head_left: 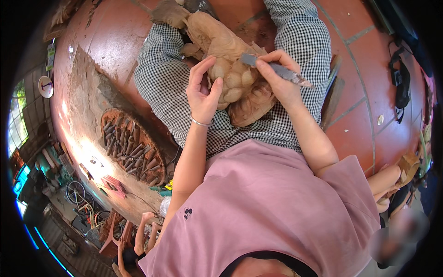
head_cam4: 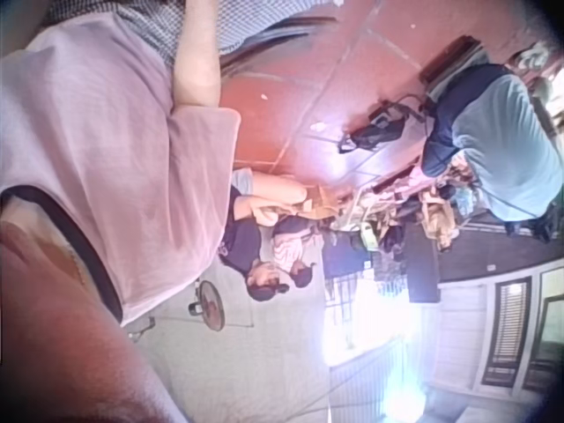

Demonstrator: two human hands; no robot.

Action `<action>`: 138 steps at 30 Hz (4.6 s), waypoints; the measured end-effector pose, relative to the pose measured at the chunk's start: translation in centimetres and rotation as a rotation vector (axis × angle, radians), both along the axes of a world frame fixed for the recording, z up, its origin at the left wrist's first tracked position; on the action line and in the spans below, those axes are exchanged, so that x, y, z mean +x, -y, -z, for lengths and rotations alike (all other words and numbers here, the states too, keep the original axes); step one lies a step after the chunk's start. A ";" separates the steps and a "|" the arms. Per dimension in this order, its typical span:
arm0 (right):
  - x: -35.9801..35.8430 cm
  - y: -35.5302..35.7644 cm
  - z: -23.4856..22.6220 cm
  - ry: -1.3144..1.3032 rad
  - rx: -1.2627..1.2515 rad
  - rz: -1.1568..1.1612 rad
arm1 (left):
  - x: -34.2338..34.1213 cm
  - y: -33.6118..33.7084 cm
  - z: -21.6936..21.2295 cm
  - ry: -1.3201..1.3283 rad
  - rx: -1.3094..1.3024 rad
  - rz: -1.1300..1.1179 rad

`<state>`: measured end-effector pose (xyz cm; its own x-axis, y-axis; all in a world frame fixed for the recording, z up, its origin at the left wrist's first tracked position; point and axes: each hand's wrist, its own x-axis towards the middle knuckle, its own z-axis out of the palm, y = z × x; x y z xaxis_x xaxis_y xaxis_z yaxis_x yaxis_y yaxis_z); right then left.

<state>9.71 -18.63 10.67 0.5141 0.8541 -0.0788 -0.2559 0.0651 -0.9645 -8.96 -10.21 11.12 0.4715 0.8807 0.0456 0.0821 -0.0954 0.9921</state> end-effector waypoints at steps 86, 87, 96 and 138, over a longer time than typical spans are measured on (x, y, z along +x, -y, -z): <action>-4.8 0.4 -3.0 0.882 0.188 -0.063 | 0.2 0.1 1.2 0.018 0.310 -0.040; -4.7 0.2 -3.8 0.892 0.194 -0.087 | 0.2 0.2 1.2 0.019 0.308 -0.047; -4.9 0.6 -3.0 0.921 0.190 -0.062 | -0.1 0.3 1.2 0.011 0.294 -0.016; -9.3 1.6 -3.5 0.607 0.012 -0.093 | -1.0 2.0 -10.1 -0.522 0.536 0.339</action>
